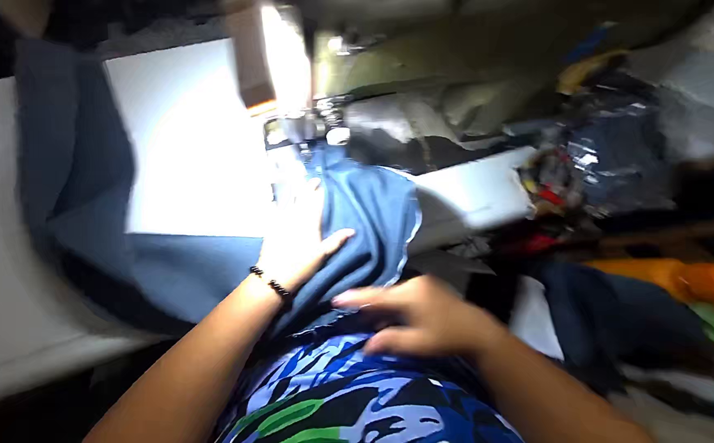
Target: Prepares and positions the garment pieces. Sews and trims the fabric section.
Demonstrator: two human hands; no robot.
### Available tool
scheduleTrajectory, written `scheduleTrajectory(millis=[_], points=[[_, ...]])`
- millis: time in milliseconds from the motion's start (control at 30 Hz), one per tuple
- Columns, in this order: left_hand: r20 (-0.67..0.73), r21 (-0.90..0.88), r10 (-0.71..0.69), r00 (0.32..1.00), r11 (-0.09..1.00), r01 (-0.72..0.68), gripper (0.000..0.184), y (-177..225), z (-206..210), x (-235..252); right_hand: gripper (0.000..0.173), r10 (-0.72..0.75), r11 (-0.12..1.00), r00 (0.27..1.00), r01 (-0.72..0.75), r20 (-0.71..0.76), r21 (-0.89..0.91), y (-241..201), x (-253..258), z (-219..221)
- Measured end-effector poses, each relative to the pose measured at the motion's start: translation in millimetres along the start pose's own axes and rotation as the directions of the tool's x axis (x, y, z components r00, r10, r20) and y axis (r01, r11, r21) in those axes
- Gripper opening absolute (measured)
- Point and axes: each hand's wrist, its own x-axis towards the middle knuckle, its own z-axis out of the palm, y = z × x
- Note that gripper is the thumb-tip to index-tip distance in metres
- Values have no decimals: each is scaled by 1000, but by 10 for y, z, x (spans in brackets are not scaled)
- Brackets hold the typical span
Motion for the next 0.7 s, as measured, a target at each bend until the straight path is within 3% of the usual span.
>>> scheduleTrajectory(millis=[67, 133, 200, 233, 300, 367, 467, 567, 633, 700], points=[[-20, -39, -7, 1000, 999, 6, 84, 10, -15, -82, 54, 65, 990, 959, -26, 276, -141, -110, 180, 316], [-21, -36, 12, 1000, 999, -13, 83, 19, -100, -313, 44, 144, 969, 926, -60, 350, -239, -74, 221, 298], [93, -8, 20, 995, 1000, -19, 77, 69, -322, -733, 37, 152, 964, 930, -64, 335, -257, -9, 145, 229], [224, 4, 41, 974, 999, -43, 71, 96, -496, -925, 34, 131, 970, 944, -59, 302, -235, 42, 88, 229], [469, -7, 80, 879, 996, -87, 61, 153, -864, -1156, 28, 45, 986, 983, -16, 175, -166, 174, -43, 337], [514, 33, 46, 857, 997, -73, 55, 262, -1184, -1165, 27, -6, 994, 999, 11, 45, -110, 257, -107, 467], [388, 85, 2, 921, 996, -38, 49, 381, -1379, -821, 28, -23, 995, 999, 19, -44, -96, 229, -70, 498], [71, 51, 130, 989, 990, -134, 49, 147, -793, -259, 29, -48, 988, 995, 34, -85, -151, 140, -74, 460], [4, -26, 301, 954, 953, -300, 64, -198, -255, 124, 25, 28, 980, 998, -39, -61, -197, 54, -173, 318], [-10, 2, 459, 888, 888, -459, 67, -438, 90, 250, 17, 200, 944, 975, -218, -98, -247, -15, -353, 2]])
